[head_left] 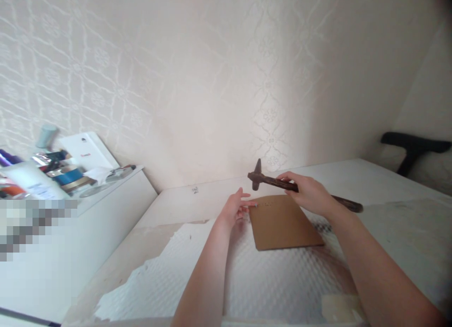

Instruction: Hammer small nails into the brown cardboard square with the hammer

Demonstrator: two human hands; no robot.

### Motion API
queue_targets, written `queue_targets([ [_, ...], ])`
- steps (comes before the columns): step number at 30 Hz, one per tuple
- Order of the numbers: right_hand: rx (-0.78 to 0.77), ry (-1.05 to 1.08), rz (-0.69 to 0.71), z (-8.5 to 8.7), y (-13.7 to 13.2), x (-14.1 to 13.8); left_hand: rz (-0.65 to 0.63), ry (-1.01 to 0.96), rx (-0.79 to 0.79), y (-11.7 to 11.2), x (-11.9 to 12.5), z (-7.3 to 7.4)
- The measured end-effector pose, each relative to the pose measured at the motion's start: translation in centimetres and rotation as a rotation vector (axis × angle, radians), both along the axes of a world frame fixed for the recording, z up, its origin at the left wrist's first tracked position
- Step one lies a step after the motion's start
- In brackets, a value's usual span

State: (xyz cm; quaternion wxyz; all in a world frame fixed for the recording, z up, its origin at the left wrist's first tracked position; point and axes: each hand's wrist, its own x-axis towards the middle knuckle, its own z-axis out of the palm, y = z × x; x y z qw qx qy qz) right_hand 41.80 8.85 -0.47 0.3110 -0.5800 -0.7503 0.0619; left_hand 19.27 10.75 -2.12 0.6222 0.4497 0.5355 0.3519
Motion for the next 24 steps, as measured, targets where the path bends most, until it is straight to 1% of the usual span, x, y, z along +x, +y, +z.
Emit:
queue_targets([
  [6, -0.036, 0.039, 0.106, 0.21, -0.32, 0.14, 0.013, -0.016, -0.004, -0.21, 0.1, 0.3],
  [10, -0.029, 0.063, 0.143, 0.22, -0.36, 0.08, 0.009, -0.026, -0.007, -0.1, 0.02, 0.23],
  [14, -0.026, 0.073, 0.22, 0.22, -0.43, 0.19, 0.025, -0.036, -0.023, 0.05, -0.02, 0.06],
  [24, -0.099, 0.05, 0.228, 0.1, -0.41, 0.28, 0.051, -0.053, -0.03, 0.07, 0.11, 0.01],
])
